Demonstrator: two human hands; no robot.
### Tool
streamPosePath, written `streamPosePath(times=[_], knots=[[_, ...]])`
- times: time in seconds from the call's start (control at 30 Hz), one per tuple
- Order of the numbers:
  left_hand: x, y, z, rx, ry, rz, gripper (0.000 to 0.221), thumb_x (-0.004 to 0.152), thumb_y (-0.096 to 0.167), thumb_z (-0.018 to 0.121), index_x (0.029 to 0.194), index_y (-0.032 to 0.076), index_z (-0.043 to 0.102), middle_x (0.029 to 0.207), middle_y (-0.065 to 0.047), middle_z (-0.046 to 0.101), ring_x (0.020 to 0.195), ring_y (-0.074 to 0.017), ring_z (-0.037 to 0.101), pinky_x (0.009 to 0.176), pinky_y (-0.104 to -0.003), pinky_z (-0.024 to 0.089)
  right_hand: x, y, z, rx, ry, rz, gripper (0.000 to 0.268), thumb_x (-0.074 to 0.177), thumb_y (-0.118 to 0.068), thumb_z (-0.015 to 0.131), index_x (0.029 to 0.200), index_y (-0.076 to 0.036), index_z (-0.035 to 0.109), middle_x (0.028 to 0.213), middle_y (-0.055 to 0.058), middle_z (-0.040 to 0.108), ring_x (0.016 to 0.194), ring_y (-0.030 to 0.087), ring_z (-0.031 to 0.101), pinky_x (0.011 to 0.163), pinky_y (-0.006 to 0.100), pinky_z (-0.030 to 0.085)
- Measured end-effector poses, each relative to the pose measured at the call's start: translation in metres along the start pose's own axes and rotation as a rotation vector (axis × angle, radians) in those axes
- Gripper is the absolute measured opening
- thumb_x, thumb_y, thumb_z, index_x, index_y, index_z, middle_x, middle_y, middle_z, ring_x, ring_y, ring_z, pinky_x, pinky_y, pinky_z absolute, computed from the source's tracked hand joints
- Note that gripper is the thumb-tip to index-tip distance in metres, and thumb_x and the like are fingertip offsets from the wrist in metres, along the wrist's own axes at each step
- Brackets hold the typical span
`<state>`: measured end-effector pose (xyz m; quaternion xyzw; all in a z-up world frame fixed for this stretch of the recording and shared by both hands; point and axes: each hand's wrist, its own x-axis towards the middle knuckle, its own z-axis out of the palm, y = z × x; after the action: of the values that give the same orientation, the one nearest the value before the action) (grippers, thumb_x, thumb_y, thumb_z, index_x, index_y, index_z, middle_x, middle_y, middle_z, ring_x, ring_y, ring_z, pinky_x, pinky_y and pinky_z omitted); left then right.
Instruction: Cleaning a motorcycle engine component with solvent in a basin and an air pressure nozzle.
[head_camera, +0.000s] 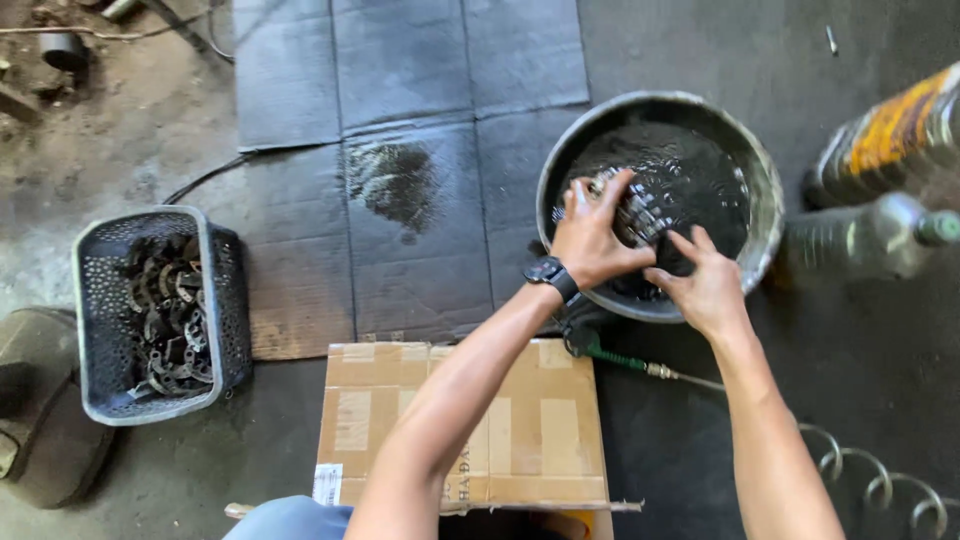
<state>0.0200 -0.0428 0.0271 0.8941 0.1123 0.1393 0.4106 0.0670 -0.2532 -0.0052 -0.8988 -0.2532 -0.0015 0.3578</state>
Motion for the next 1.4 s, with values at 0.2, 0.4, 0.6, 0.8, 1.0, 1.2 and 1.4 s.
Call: streamPosePath(times=[0.2,0.4,0.6,0.8,1.0,1.2,1.4], knots=[[0.004,0.003,0.001,0.055,-0.088,0.017,0.113,0.054,0.050,0.089,0.151,0.020,0.039,0.135,-0.033,0.045,0.128,-0.0530,0.045,0.103,-0.056,0.049,-0.001,-0.010,0.010,-0.008,0.213,0.150,0.051,0.080,-0.005,0.085,0.129,-0.001,0.069,0.122,0.023,0.064,0.089,0.026,0.065,0.084,0.035,0.055],[0.004,0.001,-0.002,0.057,-0.119,-0.037,0.112,0.053,0.049,0.088,0.151,0.021,0.040,0.136,-0.033,0.044,0.130,-0.0527,0.044,0.100,-0.057,0.050,0.010,-0.010,0.014,0.386,0.133,0.270,0.077,0.067,-0.006,0.076,0.140,-0.008,0.051,0.126,0.007,0.053,0.085,0.013,0.064,0.069,0.028,0.055],[0.002,-0.002,0.000,0.043,-0.138,-0.057,0.113,0.053,0.050,0.088,0.151,0.021,0.040,0.135,-0.033,0.045,0.129,-0.0525,0.045,0.101,-0.057,0.049,-0.004,0.010,0.021,0.009,0.065,0.314,0.033,0.082,-0.010,0.085,0.105,0.004,0.066,0.100,0.020,0.069,0.084,0.024,0.068,0.076,0.034,0.056],[-0.002,-0.009,0.013,0.048,-0.087,-0.016,0.109,0.054,0.050,0.088,0.149,0.019,0.045,0.132,-0.030,0.048,0.126,-0.0500,0.048,0.104,-0.056,0.048,-0.006,0.017,0.025,0.053,-0.014,-0.026,0.042,0.077,-0.009,0.082,0.115,0.006,0.072,0.119,0.025,0.069,0.103,0.032,0.069,0.087,0.038,0.055],[-0.006,-0.006,0.011,-0.006,-0.139,-0.050,0.110,0.053,0.050,0.088,0.149,0.017,0.044,0.130,-0.029,0.047,0.124,-0.0501,0.047,0.102,-0.055,0.049,-0.011,0.003,0.021,0.053,-0.025,0.168,0.028,0.086,-0.009,0.077,0.112,0.000,0.074,0.106,0.018,0.074,0.094,0.025,0.073,0.084,0.036,0.057],[-0.002,0.002,0.008,0.025,-0.125,-0.013,0.111,0.053,0.045,0.090,0.149,0.016,0.042,0.130,-0.030,0.046,0.122,-0.0503,0.047,0.102,-0.055,0.047,0.002,-0.039,-0.023,0.132,0.261,0.198,0.023,0.087,-0.007,0.083,0.099,0.000,0.065,0.090,0.011,0.067,0.078,0.021,0.065,0.073,0.033,0.054],[0.009,0.026,0.005,-0.154,0.060,-0.010,0.103,0.058,0.040,0.089,0.148,0.014,0.045,0.127,-0.028,0.051,0.120,-0.0440,0.052,0.105,-0.049,0.049,0.010,-0.078,-0.119,0.970,0.071,0.283,0.026,0.104,-0.018,0.069,0.124,0.000,0.067,0.120,0.015,0.070,0.109,0.024,0.069,0.100,0.039,0.057]])
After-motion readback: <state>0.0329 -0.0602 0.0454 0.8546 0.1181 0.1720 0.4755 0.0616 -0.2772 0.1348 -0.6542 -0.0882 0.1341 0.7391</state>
